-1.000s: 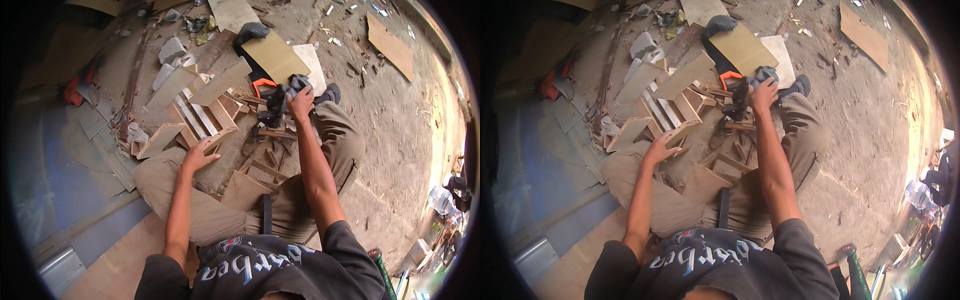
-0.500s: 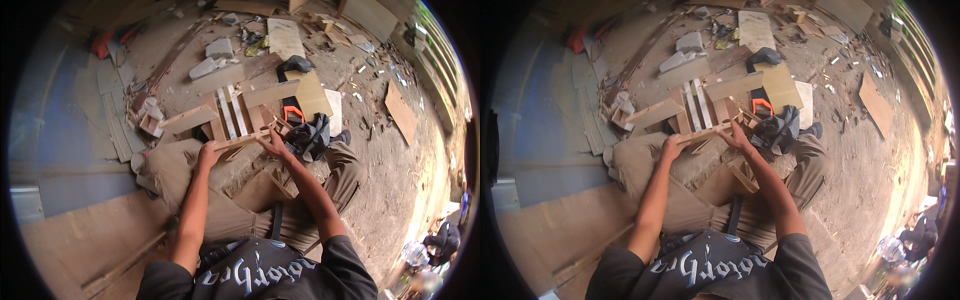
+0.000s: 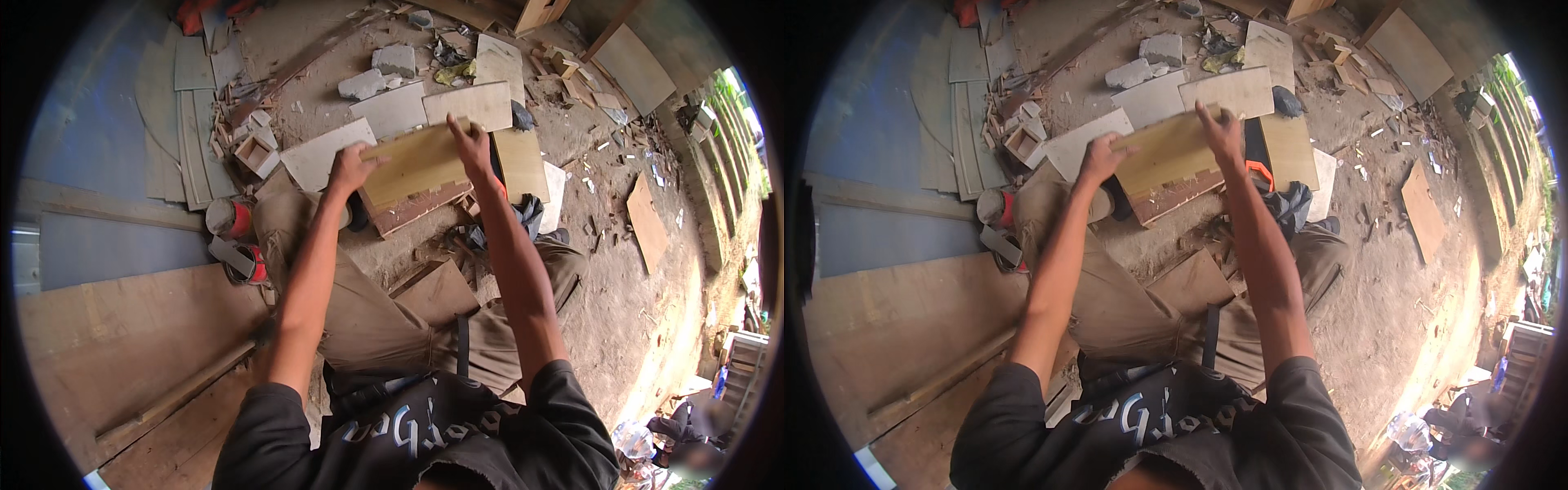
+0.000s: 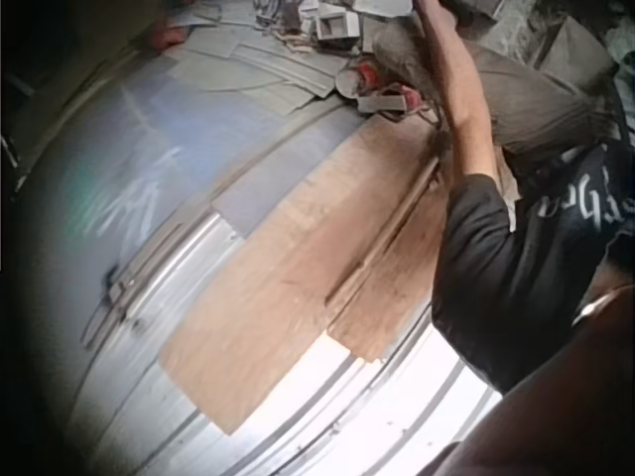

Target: The person sits on the ground and assembles several small wooden pieces into a box-like structure. They use a hand saw to cut a piece of wood, then fit the cut piece into the frame and add additional panels to form a small wooden box.

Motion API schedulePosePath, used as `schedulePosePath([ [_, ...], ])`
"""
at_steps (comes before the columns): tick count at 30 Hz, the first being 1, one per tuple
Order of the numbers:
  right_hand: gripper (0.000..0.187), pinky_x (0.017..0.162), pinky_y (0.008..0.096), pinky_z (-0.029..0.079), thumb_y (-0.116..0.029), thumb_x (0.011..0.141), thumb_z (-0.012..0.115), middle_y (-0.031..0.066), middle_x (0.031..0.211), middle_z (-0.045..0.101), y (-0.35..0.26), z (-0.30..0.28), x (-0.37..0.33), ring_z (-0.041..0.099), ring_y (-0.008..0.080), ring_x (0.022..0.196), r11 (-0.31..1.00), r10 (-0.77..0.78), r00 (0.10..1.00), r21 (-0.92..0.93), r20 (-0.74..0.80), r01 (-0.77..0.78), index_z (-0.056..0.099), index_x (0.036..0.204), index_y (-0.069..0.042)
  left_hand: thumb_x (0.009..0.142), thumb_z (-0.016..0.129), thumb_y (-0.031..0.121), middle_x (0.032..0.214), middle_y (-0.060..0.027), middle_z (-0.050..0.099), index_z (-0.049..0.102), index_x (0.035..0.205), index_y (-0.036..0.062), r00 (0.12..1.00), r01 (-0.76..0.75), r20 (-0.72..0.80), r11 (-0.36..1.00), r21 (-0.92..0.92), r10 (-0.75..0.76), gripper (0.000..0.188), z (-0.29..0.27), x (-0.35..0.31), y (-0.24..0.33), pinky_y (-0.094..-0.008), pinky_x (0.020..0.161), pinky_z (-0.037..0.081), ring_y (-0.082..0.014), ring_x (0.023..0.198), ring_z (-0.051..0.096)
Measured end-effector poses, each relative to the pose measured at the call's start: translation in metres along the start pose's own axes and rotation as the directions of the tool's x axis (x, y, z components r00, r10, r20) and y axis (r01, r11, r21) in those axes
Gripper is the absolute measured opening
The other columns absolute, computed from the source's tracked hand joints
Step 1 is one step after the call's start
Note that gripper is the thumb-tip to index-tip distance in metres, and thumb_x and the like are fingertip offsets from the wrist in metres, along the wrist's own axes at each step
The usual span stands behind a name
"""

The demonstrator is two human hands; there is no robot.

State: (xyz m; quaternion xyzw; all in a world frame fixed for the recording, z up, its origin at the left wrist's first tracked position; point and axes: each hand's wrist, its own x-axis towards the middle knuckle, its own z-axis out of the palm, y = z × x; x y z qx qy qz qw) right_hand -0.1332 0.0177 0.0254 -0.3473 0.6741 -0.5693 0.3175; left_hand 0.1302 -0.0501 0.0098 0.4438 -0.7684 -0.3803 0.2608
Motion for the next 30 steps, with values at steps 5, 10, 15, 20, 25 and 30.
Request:
schedulePosePath([
  [5, 0.052, 0.056, 0.0266, 0.043, -0.048, 0.081, 0.073, 0.0037, 0.074, 0.061, -0.054, 0.002, 0.032, 0.053, 0.0098, 0.065, 0.999, 0.048, 0.995, -0.002, 0.091, -0.048, 0.066, 0.086, 0.004, 0.072, 0.081, 0.044, 0.073, -0.0061, 0.070, 0.070, 0.085, 0.0011, 0.998, -0.048, -0.059, 0.979, -0.198, 0.037, 0.046, -0.027, 0.033, 0.013, -0.0295, 0.062, 0.049, -0.0109, 0.066, 0.063],
  [10, 0.050, 0.056, 0.0310, 0.046, -0.045, 0.081, 0.074, 0.0071, 0.073, 0.065, -0.097, -0.014, 0.066, 0.060, 0.0153, 0.061, 0.996, 0.044, 0.989, -0.089, 0.139, -0.031, 0.069, 0.086, 0.005, 0.068, 0.079, 0.054, 0.064, -0.0020, 0.067, 0.072, 0.072, 0.0039, 0.999, -0.025, -0.035, 0.992, -0.128, 0.021, 0.051, -0.073, 0.069, 0.063, -0.0247, 0.056, 0.046, -0.0077, 0.058, 0.060],
  [15, 0.045, 0.055, 0.0298, 0.046, -0.040, 0.082, 0.074, 0.0068, 0.072, 0.066, -0.150, -0.022, 0.072, 0.061, 0.0133, 0.062, 0.970, -0.132, 0.964, -0.171, 0.232, 0.174, 0.069, 0.083, 0.005, 0.073, 0.076, 0.054, 0.064, -0.0004, 0.066, 0.071, 0.068, 0.0042, 1.000, 0.000, 0.018, 0.986, -0.169, 0.003, 0.050, -0.100, 0.100, 0.084, -0.0211, 0.054, 0.043, -0.0057, 0.057, 0.058],
  [20, 0.047, 0.056, 0.0318, 0.047, -0.044, 0.084, 0.070, 0.0072, 0.070, 0.065, -0.124, -0.017, 0.073, 0.061, 0.0143, 0.061, 0.919, -0.074, 0.984, -0.372, 0.162, 0.130, 0.069, 0.084, 0.003, 0.072, 0.078, 0.051, 0.064, 0.0009, 0.065, 0.071, 0.070, 0.0037, 0.995, 0.078, 0.060, 0.995, -0.055, -0.075, 0.048, -0.084, 0.125, 0.049, -0.0204, 0.055, 0.043, -0.0058, 0.058, 0.058],
  [25, 0.057, 0.069, 0.0322, 0.050, -0.050, 0.087, 0.063, 0.0123, 0.082, 0.068, -0.072, -0.041, 0.072, 0.063, 0.0167, 0.074, 0.956, 0.010, 1.000, -0.292, -0.007, -0.012, 0.068, 0.099, 0.006, 0.070, 0.081, 0.046, 0.083, -0.0049, 0.066, 0.066, 0.087, 0.0015, 0.995, 0.014, -0.086, 0.935, -0.354, -0.047, 0.050, -0.041, 0.119, 0.048, -0.0268, 0.067, 0.046, -0.0126, 0.075, 0.060],
  [30, 0.054, 0.085, 0.0303, 0.047, -0.048, 0.091, 0.060, 0.0109, 0.101, 0.069, -0.057, -0.070, 0.055, 0.061, 0.0156, 0.094, 0.957, -0.051, 0.979, -0.271, 0.195, 0.104, 0.066, 0.113, 0.002, 0.079, 0.077, 0.031, 0.121, -0.0094, 0.059, 0.051, 0.125, 0.0000, 0.968, 0.084, -0.116, 0.721, -0.688, -0.223, 0.061, -0.025, 0.084, 0.044, -0.0299, 0.088, 0.045, -0.0190, 0.106, 0.057],
])
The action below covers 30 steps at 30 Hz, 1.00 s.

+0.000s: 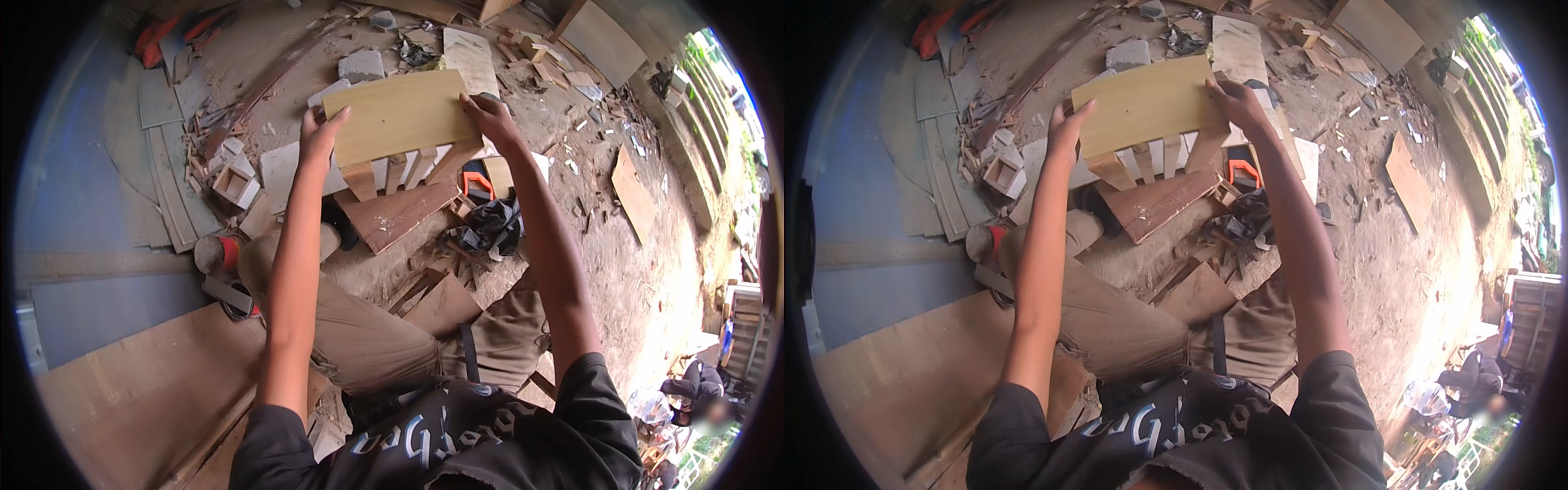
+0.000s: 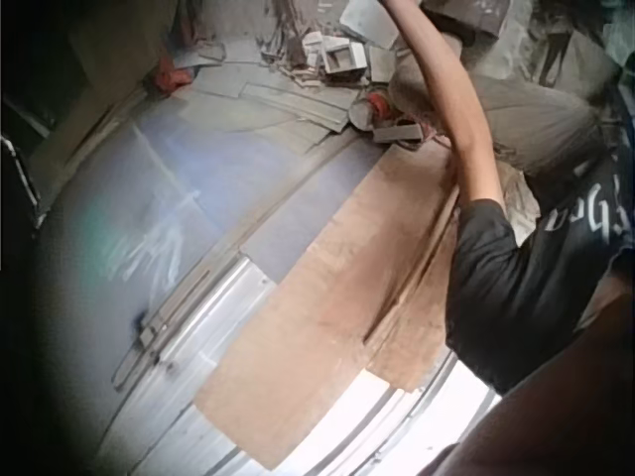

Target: The person sits on the ground and assembles several small wooden pieces into a box-like structure. They use a hand saw to cut a piece of wood, then fit the cut piece into the frame and add additional panels to form a small wooden box.

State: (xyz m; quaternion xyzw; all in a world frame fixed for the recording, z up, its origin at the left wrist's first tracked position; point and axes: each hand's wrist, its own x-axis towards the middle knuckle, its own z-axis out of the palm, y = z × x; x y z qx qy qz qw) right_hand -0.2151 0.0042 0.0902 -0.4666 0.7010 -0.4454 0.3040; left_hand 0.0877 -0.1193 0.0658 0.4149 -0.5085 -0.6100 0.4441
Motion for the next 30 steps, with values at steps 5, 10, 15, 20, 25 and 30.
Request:
schedulePosePath([
  [5, 0.047, 0.088, 0.0301, 0.048, -0.034, 0.097, 0.056, 0.0134, 0.109, 0.066, 0.027, 0.012, -0.047, 0.062, 0.0185, 0.102, 0.931, -0.019, 0.983, 0.354, -0.183, 0.084, 0.056, 0.121, 0.007, 0.092, 0.062, 0.030, 0.118, -0.0080, 0.060, 0.050, 0.125, -0.0016, 0.993, -0.115, -0.007, 0.993, 0.008, 0.115, 0.048, -0.003, -0.057, -0.019, -0.0318, 0.090, 0.043, -0.0160, 0.106, 0.056],
  [10, 0.035, 0.087, 0.0268, 0.044, -0.029, 0.101, 0.049, 0.0082, 0.105, 0.064, 0.052, 0.055, -0.036, 0.056, 0.0113, 0.099, 0.915, -0.155, 0.935, 0.310, -0.318, 0.257, 0.059, 0.113, 0.002, 0.099, 0.041, 0.046, 0.126, -0.0129, 0.055, 0.049, 0.128, -0.0053, 0.992, -0.126, 0.004, 0.971, 0.203, 0.128, 0.060, -0.008, -0.040, -0.055, -0.0335, 0.100, 0.037, -0.0214, 0.116, 0.050],
  [15, 0.035, 0.074, 0.0250, 0.046, -0.031, 0.100, 0.052, 0.0048, 0.091, 0.066, 0.087, 0.052, -0.039, 0.059, 0.0098, 0.082, 0.899, 0.010, 0.947, 0.417, -0.322, 0.132, 0.062, 0.103, 0.002, 0.096, 0.048, 0.050, 0.139, -0.0148, 0.041, 0.034, 0.139, 0.0001, 0.951, -0.024, -0.306, 1.000, 0.015, 0.028, 0.067, 0.019, -0.060, -0.053, -0.0392, 0.110, 0.030, -0.0230, 0.127, 0.042],
  [20, 0.034, 0.074, 0.0290, 0.051, -0.028, 0.096, 0.058, 0.0113, 0.089, 0.069, 0.200, 0.024, -0.057, 0.066, 0.0154, 0.081, 0.848, 0.247, 0.934, 0.524, -0.258, -0.079, 0.064, 0.103, 0.005, 0.093, 0.050, 0.055, 0.151, -0.0196, 0.024, 0.018, 0.146, -0.0038, 0.921, -0.037, -0.386, 0.999, 0.027, 0.045, 0.086, 0.030, -0.068, -0.058, -0.0411, 0.118, 0.017, -0.0276, 0.141, 0.024],
  [25, 0.043, 0.072, 0.0323, 0.053, -0.035, 0.085, 0.067, 0.0190, 0.083, 0.070, 0.369, -0.020, -0.059, 0.071, 0.0217, 0.082, 0.806, 0.578, 0.669, 0.201, -0.467, -0.556, 0.066, 0.102, 0.004, 0.089, 0.055, 0.059, 0.154, -0.0216, 0.016, 0.008, 0.149, -0.0021, 0.914, 0.009, -0.375, 0.914, 0.406, 0.157, 0.097, 0.058, -0.066, -0.085, -0.0390, 0.117, 0.018, -0.0293, 0.142, 0.022],
  [30, 0.053, 0.086, 0.0395, 0.051, -0.040, 0.081, 0.070, 0.0242, 0.098, 0.068, 0.454, 0.006, -0.034, 0.066, 0.0342, 0.098, 0.695, 0.719, 0.606, 0.342, -0.342, -0.632, 0.064, 0.104, 0.007, 0.090, 0.041, 0.068, 0.154, -0.0270, 0.003, -0.007, 0.145, -0.0101, 0.800, 0.257, -0.597, 0.863, 0.435, 0.063, 0.108, 0.068, -0.069, -0.110, -0.0404, 0.117, 0.017, -0.0329, 0.144, 0.016],
])
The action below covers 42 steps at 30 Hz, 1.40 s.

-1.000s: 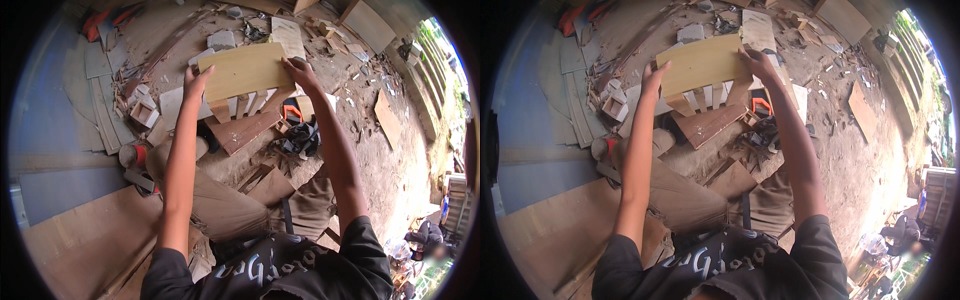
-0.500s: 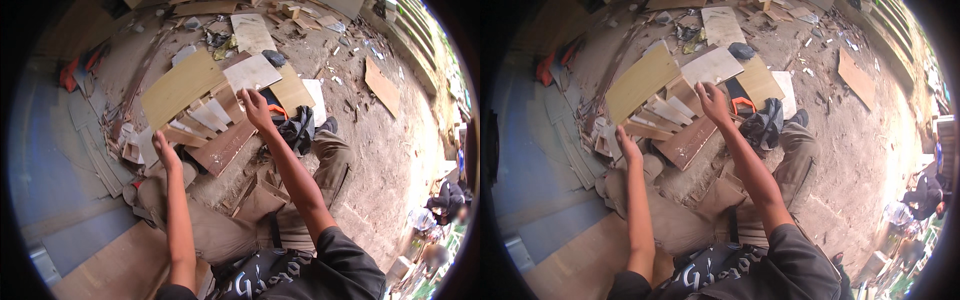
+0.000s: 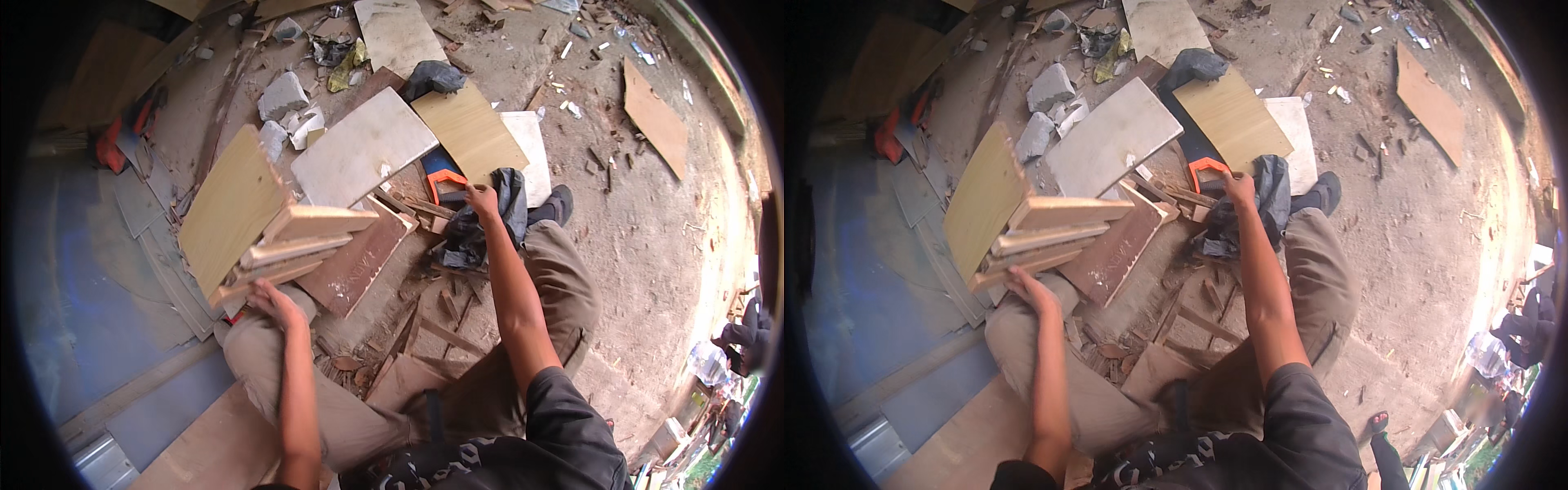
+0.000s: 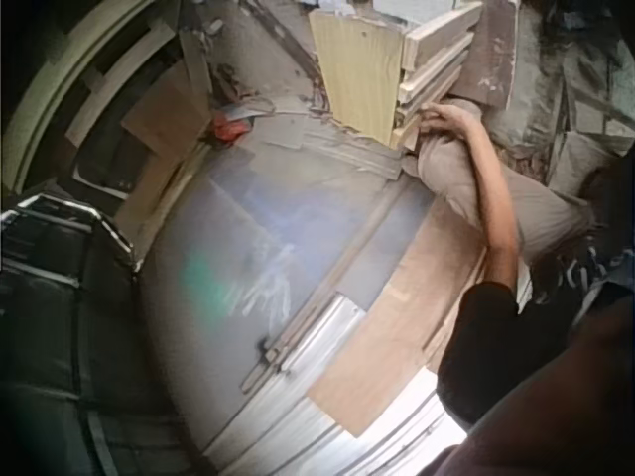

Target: The person sits on the ground and assembles several small wooden pieces into a box-like structure. They use a hand saw to cut a piece of wood, then fit the cut piece into the frame and add additional panels to form a small wooden box.

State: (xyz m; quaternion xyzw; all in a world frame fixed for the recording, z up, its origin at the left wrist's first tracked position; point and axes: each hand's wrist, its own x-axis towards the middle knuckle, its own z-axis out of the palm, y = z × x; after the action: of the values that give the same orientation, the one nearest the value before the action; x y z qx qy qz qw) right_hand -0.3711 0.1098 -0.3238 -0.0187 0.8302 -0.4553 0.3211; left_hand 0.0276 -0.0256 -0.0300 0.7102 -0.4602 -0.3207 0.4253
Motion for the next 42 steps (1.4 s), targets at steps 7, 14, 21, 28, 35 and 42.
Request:
schedulePosePath([
  [7, 0.086, 0.095, 0.0444, 0.046, -0.052, 0.069, 0.077, 0.0341, 0.115, 0.057, 0.037, 0.026, 0.075, 0.058, 0.0438, 0.109, 0.942, 0.213, 0.929, -0.187, -0.304, -0.277, 0.049, 0.116, 0.016, 0.092, 0.029, 0.069, 0.155, -0.0275, 0.001, -0.006, 0.147, -0.0058, 0.985, -0.075, -0.149, 0.993, 0.089, 0.087, 0.100, 0.015, 0.010, -0.011, -0.0400, 0.117, 0.019, -0.0337, 0.143, 0.018],
  [14, 0.073, 0.061, 0.0346, 0.049, -0.045, 0.069, 0.083, 0.0171, 0.098, 0.065, 0.045, 0.007, 0.098, 0.065, 0.0238, 0.072, 0.905, 0.365, 0.901, 0.316, -0.237, -0.283, 0.058, 0.105, 0.014, 0.100, 0.032, 0.053, 0.151, -0.0306, 0.014, 0.007, 0.145, -0.0106, 0.970, -0.145, -0.192, 0.988, 0.046, 0.151, 0.082, 0.032, 0.012, 0.008, -0.0387, 0.113, 0.025, -0.0346, 0.137, 0.030],
  [21, 0.040, 0.051, 0.0309, 0.049, -0.016, 0.084, 0.071, 0.0130, 0.096, 0.063, -0.050, -0.009, 0.008, 0.064, 0.0225, 0.072, 0.625, 0.046, 0.999, 0.781, -0.015, -0.017, 0.052, 0.110, 0.007, 0.092, 0.058, 0.047, 0.105, -0.0176, 0.050, 0.038, 0.113, -0.0104, 0.961, -0.261, -0.096, 0.965, 0.004, 0.260, 0.064, -0.001, 0.044, -0.046, -0.0346, 0.088, 0.041, -0.0223, 0.095, 0.048],
  [28, 0.041, 0.076, 0.0474, 0.061, -0.011, 0.084, 0.065, 0.0146, 0.114, 0.052, -0.157, -0.057, -0.087, 0.058, 0.0265, 0.098, 0.625, -0.108, 0.993, 0.774, -0.046, 0.104, 0.046, 0.119, -0.001, 0.086, 0.071, 0.039, 0.077, 0.0000, 0.043, 0.044, 0.082, 0.0034, 0.986, -0.161, -0.063, 0.975, -0.151, 0.153, 0.044, 0.001, 0.046, -0.042, -0.0288, 0.070, 0.039, -0.0127, 0.074, 0.040],
  [35, 0.039, 0.065, 0.0426, 0.063, -0.011, 0.082, 0.065, 0.0162, 0.100, 0.061, -0.130, -0.127, -0.201, 0.065, 0.0284, 0.083, 0.886, -0.336, 0.935, 0.298, -0.112, 0.354, 0.052, 0.116, 0.001, 0.080, 0.078, 0.022, 0.106, -0.0085, 0.067, 0.060, 0.110, -0.0014, 0.891, -0.060, 0.379, 0.891, -0.449, 0.251, 0.042, -0.014, 0.044, -0.012, -0.0298, 0.087, 0.046, -0.0150, 0.095, 0.061],
  [42, 0.037, 0.053, 0.0384, 0.060, -0.022, 0.079, 0.068, 0.0200, 0.088, 0.066, -0.137, -0.124, -0.313, 0.068, 0.0273, 0.074, 0.891, -0.380, 0.923, -0.242, 0.063, 0.384, 0.054, 0.103, 0.004, 0.080, 0.078, 0.034, 0.099, -0.0087, 0.065, 0.057, 0.103, -0.0017, 0.871, -0.244, 0.232, 0.790, -0.563, 0.434, 0.047, -0.039, 0.047, 0.005, -0.0308, 0.084, 0.047, -0.0169, 0.092, 0.060],
])
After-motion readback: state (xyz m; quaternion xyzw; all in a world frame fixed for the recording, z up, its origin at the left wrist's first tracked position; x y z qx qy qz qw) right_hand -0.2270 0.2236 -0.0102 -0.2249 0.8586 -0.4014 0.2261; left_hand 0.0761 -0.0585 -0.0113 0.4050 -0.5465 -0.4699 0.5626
